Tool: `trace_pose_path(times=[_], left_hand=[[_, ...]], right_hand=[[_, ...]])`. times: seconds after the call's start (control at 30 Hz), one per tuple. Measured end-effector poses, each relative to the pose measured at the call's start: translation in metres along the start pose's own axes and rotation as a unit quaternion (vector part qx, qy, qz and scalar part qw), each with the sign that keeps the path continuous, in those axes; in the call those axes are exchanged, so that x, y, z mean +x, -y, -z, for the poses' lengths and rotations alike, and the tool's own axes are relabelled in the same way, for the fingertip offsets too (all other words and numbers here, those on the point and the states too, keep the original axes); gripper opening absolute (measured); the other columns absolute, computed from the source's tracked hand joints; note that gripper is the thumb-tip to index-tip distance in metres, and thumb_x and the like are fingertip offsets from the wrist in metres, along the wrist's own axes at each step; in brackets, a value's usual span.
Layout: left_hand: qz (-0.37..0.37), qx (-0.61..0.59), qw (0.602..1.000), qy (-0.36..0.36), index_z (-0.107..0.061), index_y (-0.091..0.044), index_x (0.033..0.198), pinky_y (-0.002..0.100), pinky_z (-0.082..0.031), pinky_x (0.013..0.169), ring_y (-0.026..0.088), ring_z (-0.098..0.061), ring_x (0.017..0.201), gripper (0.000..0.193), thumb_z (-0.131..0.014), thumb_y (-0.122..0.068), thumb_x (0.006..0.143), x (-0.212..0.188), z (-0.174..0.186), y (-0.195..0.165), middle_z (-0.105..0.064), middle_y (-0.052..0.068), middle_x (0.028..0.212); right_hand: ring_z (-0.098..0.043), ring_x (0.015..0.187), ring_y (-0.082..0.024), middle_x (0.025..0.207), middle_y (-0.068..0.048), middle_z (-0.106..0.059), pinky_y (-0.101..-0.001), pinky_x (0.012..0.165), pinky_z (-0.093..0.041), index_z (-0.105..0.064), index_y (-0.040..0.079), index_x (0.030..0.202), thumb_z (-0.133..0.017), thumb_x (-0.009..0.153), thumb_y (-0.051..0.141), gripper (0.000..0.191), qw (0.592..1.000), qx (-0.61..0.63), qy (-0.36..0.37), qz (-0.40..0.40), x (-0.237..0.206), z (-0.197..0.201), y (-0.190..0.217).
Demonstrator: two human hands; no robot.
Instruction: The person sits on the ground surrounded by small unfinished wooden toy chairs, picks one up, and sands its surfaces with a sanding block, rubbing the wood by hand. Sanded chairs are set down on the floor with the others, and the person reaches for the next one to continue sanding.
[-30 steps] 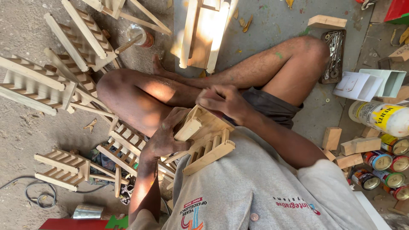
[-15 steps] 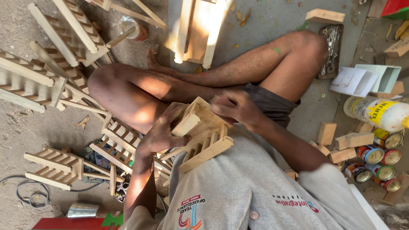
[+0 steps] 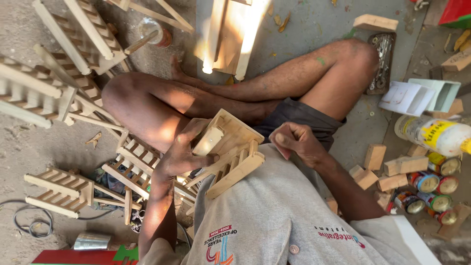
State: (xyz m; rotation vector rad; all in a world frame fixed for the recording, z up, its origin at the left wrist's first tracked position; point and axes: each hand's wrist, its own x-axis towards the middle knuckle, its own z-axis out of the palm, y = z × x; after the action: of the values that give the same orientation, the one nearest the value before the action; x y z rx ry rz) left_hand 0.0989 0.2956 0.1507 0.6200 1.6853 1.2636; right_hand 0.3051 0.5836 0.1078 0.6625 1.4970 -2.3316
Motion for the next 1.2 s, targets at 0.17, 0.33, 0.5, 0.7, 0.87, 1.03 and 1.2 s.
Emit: trace_pose_path(times=[0.17, 0.33, 0.5, 0.7, 0.87, 1.03, 1.2], left_hand=[[-0.015, -0.071, 0.996, -0.048, -0.055, -0.004, 0.145, 0.030, -0.051, 0.104, 0.018, -0.061, 0.122, 0.072, -0.088, -0.017, 0.083, 0.001, 0.018, 0.011, -0.064, 0.008, 0.130], [0.053, -0.192, 0.977, -0.082, -0.053, -0.003, 0.147, 0.029, -0.046, 0.108, 0.017, -0.060, 0.130, 0.076, -0.084, -0.030, 0.083, 0.007, 0.049, -0.003, -0.068, 0.010, 0.137], [0.083, -0.029, 0.986, -0.138, -0.061, -0.003, 0.141, 0.041, -0.054, 0.092, 0.027, -0.068, 0.112, 0.079, -0.083, -0.045, 0.079, 0.016, 0.073, -0.032, -0.073, 0.016, 0.123], [0.053, 0.036, 0.965, -0.254, -0.064, 0.001, 0.137, 0.041, -0.051, 0.101, 0.027, -0.065, 0.119, 0.088, -0.086, -0.055, 0.072, -0.008, 0.094, -0.044, -0.067, 0.020, 0.127], [0.031, -0.180, 0.932, -0.313, -0.049, 0.002, 0.148, 0.042, -0.051, 0.107, 0.030, -0.065, 0.123, 0.104, -0.085, -0.055, 0.069, -0.029, 0.098, -0.029, -0.066, 0.022, 0.134], [-0.074, -0.333, 0.851, -0.399, -0.038, 0.003, 0.153, 0.041, -0.054, 0.102, 0.023, -0.063, 0.118, 0.094, -0.083, -0.040, 0.083, -0.063, 0.103, 0.005, -0.063, 0.015, 0.130], [-0.045, -0.363, 0.735, -0.571, -0.059, 0.002, 0.122, 0.036, -0.058, 0.048, 0.018, -0.063, 0.058, 0.055, -0.077, -0.026, 0.078, -0.125, 0.117, 0.045, -0.066, 0.010, 0.082]], right_hand=[[-0.055, 0.059, -0.007, 0.085, -0.007, -0.066, -0.0265, 0.058, -0.051, -0.063, 0.003, 0.097, -0.062, 0.104, 0.030, 0.028, 1.000, -0.013, -0.009, 0.025, 0.022, -0.008, 0.005], [-0.058, 0.063, -0.008, 0.095, -0.012, -0.071, -0.0316, 0.079, -0.062, -0.062, 0.001, 0.103, -0.059, 0.107, 0.030, 0.029, 0.991, -0.056, 0.065, 0.100, 0.043, -0.036, 0.012], [-0.058, 0.063, -0.008, 0.100, -0.012, -0.073, -0.0334, 0.080, -0.061, -0.063, -0.002, 0.104, -0.059, 0.104, 0.025, 0.027, 0.991, -0.046, 0.102, 0.070, 0.057, -0.061, 0.008], [-0.056, 0.060, -0.007, 0.080, -0.008, -0.066, -0.0336, 0.085, -0.061, -0.069, -0.004, 0.107, -0.061, 0.106, 0.021, 0.027, 0.986, -0.117, 0.096, 0.073, 0.065, -0.057, 0.001], [-0.056, 0.059, -0.008, 0.081, -0.007, -0.068, -0.0330, 0.079, -0.061, -0.068, -0.004, 0.104, -0.061, 0.104, 0.021, 0.026, 0.988, -0.120, 0.056, 0.080, 0.075, -0.045, -0.006], [-0.055, 0.063, -0.008, 0.085, -0.009, -0.068, -0.0307, 0.082, -0.060, -0.069, -0.004, 0.108, -0.062, 0.107, 0.025, 0.030, 0.987, -0.140, -0.006, 0.078, 0.081, -0.030, -0.009], [-0.064, 0.079, -0.012, 0.105, -0.013, -0.073, -0.0283, 0.075, -0.054, -0.067, 0.001, 0.114, -0.065, 0.103, 0.025, 0.026, 0.993, -0.096, -0.045, 0.059, 0.088, -0.008, -0.011]])
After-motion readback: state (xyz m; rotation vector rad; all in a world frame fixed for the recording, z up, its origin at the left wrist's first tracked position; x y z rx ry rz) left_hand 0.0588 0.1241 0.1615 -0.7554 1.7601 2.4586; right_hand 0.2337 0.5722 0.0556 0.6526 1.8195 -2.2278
